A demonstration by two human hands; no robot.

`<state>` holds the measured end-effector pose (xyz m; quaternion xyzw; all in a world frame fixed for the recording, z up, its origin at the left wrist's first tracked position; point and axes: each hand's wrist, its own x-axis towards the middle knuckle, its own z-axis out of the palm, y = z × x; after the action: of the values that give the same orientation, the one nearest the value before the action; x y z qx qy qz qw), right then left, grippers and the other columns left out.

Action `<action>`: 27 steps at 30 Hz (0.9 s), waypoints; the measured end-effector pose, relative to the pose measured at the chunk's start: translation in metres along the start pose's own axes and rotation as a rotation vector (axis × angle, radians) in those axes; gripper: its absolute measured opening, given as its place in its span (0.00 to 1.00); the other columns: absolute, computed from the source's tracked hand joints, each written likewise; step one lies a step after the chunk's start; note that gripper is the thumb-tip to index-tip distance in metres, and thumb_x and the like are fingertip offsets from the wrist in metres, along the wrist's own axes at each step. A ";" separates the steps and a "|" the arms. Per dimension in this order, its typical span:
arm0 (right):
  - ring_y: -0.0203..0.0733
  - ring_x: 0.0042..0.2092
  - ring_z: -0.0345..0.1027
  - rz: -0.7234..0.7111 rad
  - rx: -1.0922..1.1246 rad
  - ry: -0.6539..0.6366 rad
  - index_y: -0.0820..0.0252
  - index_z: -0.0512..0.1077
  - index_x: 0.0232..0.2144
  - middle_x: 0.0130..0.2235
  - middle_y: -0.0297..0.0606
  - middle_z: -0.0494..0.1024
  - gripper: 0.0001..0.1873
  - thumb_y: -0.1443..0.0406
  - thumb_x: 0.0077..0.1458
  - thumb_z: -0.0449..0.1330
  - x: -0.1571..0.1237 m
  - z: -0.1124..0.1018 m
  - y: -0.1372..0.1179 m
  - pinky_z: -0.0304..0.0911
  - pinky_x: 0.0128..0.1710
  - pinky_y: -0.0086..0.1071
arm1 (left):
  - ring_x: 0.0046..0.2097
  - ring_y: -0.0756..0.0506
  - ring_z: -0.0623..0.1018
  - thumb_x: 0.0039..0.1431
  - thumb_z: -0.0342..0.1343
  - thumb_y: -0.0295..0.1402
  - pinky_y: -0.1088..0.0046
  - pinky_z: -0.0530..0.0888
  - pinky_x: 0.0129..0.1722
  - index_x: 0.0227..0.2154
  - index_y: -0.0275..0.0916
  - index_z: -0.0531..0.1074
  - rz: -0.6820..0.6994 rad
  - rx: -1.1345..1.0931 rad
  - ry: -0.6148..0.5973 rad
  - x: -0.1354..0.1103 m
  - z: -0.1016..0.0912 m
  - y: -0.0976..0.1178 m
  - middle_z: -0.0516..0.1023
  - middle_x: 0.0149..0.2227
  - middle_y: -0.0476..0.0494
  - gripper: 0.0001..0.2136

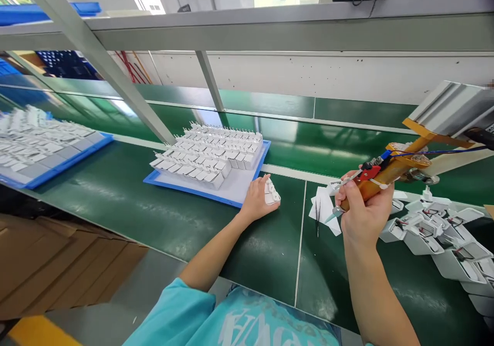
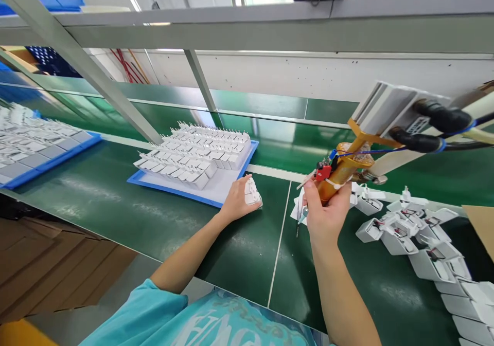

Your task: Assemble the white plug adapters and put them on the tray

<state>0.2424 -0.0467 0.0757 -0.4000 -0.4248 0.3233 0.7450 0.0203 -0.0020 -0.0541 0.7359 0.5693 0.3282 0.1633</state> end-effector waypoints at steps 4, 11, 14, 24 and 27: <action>0.28 0.21 0.61 -0.002 0.015 0.000 0.55 0.62 0.36 0.30 0.27 0.73 0.22 0.59 0.47 0.70 0.000 0.001 -0.001 0.58 0.18 0.26 | 0.59 0.34 0.67 0.45 0.65 0.44 0.50 0.66 0.58 0.63 0.44 0.52 -0.080 -0.409 0.038 0.000 -0.017 0.005 0.64 0.58 0.34 0.43; 0.28 0.21 0.61 -0.022 0.024 -0.037 0.55 0.61 0.35 0.29 0.27 0.73 0.20 0.59 0.48 0.69 -0.001 0.002 -0.001 0.59 0.19 0.26 | 0.58 0.32 0.70 0.52 0.41 0.64 0.54 0.74 0.49 0.61 0.40 0.58 -0.258 -1.188 0.013 -0.001 -0.068 0.027 0.70 0.56 0.35 0.41; 0.28 0.20 0.61 -0.014 0.034 -0.027 0.55 0.61 0.35 0.29 0.27 0.73 0.21 0.60 0.47 0.70 -0.001 0.002 -0.001 0.59 0.19 0.27 | 0.62 0.31 0.67 0.52 0.36 0.66 0.50 0.72 0.51 0.59 0.41 0.62 -0.271 -1.252 0.010 -0.003 -0.076 0.032 0.70 0.58 0.36 0.41; 0.29 0.21 0.60 -0.025 0.022 -0.007 0.55 0.60 0.33 0.30 0.27 0.73 0.21 0.59 0.47 0.70 0.000 0.002 -0.002 0.57 0.19 0.27 | 0.63 0.30 0.66 0.55 0.31 0.66 0.48 0.69 0.54 0.59 0.41 0.65 -0.310 -1.245 0.016 -0.003 -0.073 0.028 0.72 0.57 0.38 0.42; 0.29 0.21 0.60 -0.034 0.009 -0.001 0.55 0.61 0.33 0.30 0.27 0.73 0.21 0.59 0.48 0.70 0.001 0.001 -0.002 0.57 0.19 0.27 | 0.62 0.31 0.67 0.55 0.40 0.63 0.50 0.71 0.54 0.59 0.39 0.63 -0.330 -1.243 0.094 0.003 -0.070 0.012 0.71 0.58 0.35 0.39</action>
<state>0.2417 -0.0463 0.0778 -0.3890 -0.4306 0.3126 0.7520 -0.0170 -0.0117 0.0054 0.3915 0.3853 0.5992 0.5824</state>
